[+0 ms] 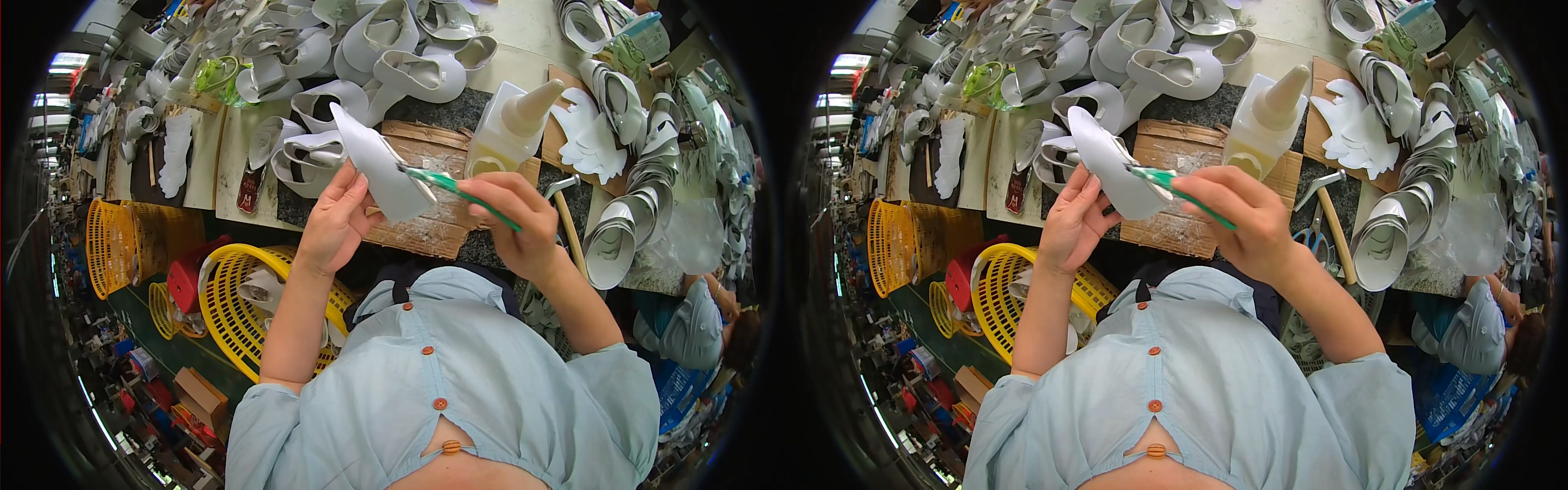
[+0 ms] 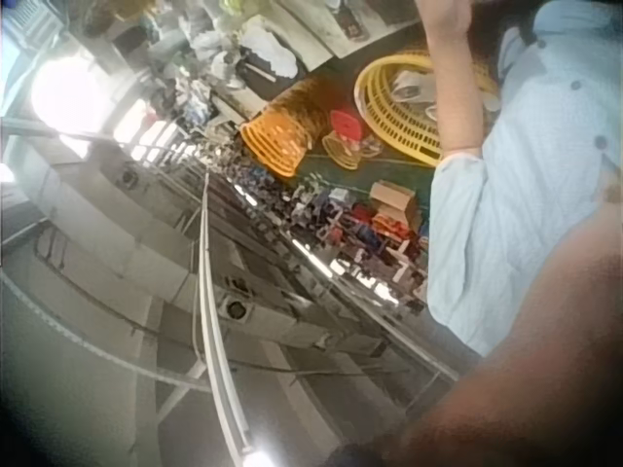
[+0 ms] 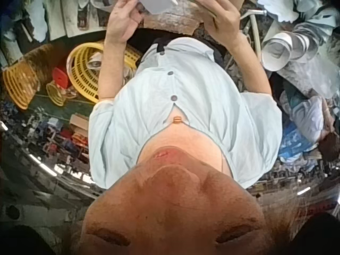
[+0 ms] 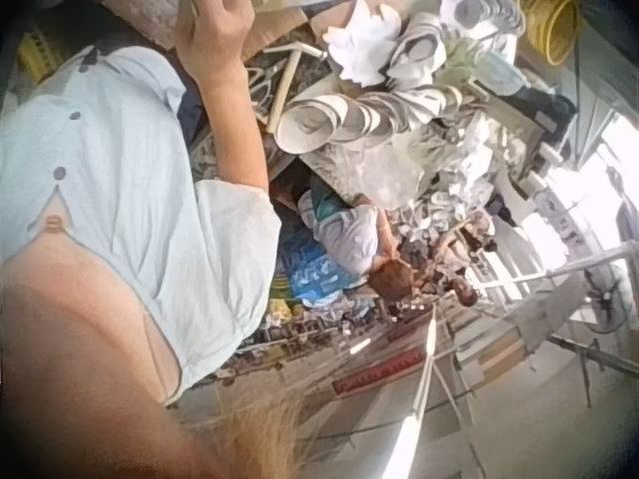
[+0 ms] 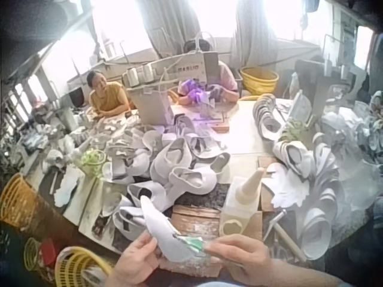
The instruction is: The person applies glue to the inner edges and seams of white shoe upper components using a small brush.
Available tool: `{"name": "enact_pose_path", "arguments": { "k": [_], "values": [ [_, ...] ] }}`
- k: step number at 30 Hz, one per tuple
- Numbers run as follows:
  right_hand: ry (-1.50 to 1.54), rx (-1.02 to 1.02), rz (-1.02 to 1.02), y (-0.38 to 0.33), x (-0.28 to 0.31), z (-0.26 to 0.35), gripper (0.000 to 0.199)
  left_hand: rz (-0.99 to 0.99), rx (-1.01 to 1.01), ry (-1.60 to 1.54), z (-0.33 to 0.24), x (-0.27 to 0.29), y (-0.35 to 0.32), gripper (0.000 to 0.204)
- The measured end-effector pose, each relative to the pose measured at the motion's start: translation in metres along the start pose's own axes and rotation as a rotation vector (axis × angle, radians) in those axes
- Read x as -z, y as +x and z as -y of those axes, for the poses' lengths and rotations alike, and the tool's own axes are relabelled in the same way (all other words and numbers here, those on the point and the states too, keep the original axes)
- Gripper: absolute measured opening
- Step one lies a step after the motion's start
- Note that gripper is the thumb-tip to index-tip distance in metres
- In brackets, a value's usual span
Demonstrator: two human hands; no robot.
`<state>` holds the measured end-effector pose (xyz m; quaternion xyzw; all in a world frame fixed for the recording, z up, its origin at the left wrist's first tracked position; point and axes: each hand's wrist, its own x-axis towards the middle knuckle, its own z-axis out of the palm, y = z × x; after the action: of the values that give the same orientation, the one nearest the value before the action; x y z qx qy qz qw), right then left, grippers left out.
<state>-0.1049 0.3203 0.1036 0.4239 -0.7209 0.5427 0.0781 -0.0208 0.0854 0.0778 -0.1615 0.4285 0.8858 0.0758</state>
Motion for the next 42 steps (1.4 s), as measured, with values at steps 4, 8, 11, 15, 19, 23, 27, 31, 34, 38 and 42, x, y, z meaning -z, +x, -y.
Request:
{"name": "enact_pose_path", "arguments": {
  "k": [4, 8, 11, 15, 19, 23, 27, 31, 34, 38, 42],
  "values": [
    [-0.13, -0.015, 0.055, -0.004, -0.011, -0.007, 0.041, -0.047, -0.031, -0.006, 0.001, -0.009, 0.006, 0.042],
    [-0.141, 0.165, -0.006, 0.001, -0.011, -0.005, 0.041, -0.043, -0.024, -0.031, 0.007, -0.009, 0.01, 0.043],
    [-0.088, 0.056, 0.196, -0.007, 0.002, -0.005, 0.037, -0.043, -0.038, -0.026, 0.006, -0.007, 0.013, 0.042],
    [-0.149, -0.5, -0.081, -0.021, 0.036, -0.03, 0.009, -0.078, -0.05, -0.073, -0.007, 0.005, 0.005, 0.048],
    [-0.192, -0.516, -0.049, -0.078, 0.021, -0.1, 0.01, -0.016, -0.059, -0.055, -0.006, 0.0, 0.009, 0.064],
    [-0.269, -0.429, -0.064, -0.098, 0.004, -0.114, 0.01, -0.034, -0.025, 0.025, -0.001, -0.002, 0.01, 0.068],
    [0.208, -0.999, -0.267, -0.114, 0.032, -0.125, 0.021, -0.07, 0.067, -0.06, -0.002, 0.0, 0.013, 0.049],
    [0.914, -1.031, -0.427, -0.065, 0.038, -0.084, 0.028, -0.102, 0.069, -0.04, 0.002, -0.005, 0.02, 0.037],
    [1.009, -0.819, -0.334, -0.012, 0.029, -0.039, 0.024, -0.117, 0.068, 0.024, 0.002, -0.012, 0.023, 0.037],
    [0.64, -0.488, -0.192, 0.023, 0.004, -0.025, 0.016, -0.039, 0.055, 0.048, -0.001, -0.027, 0.029, 0.036],
    [0.206, -0.33, 0.056, 0.016, 0.009, -0.019, 0.01, -0.06, 0.01, 0.038, -0.012, -0.024, 0.03, 0.035]
  ]
}}
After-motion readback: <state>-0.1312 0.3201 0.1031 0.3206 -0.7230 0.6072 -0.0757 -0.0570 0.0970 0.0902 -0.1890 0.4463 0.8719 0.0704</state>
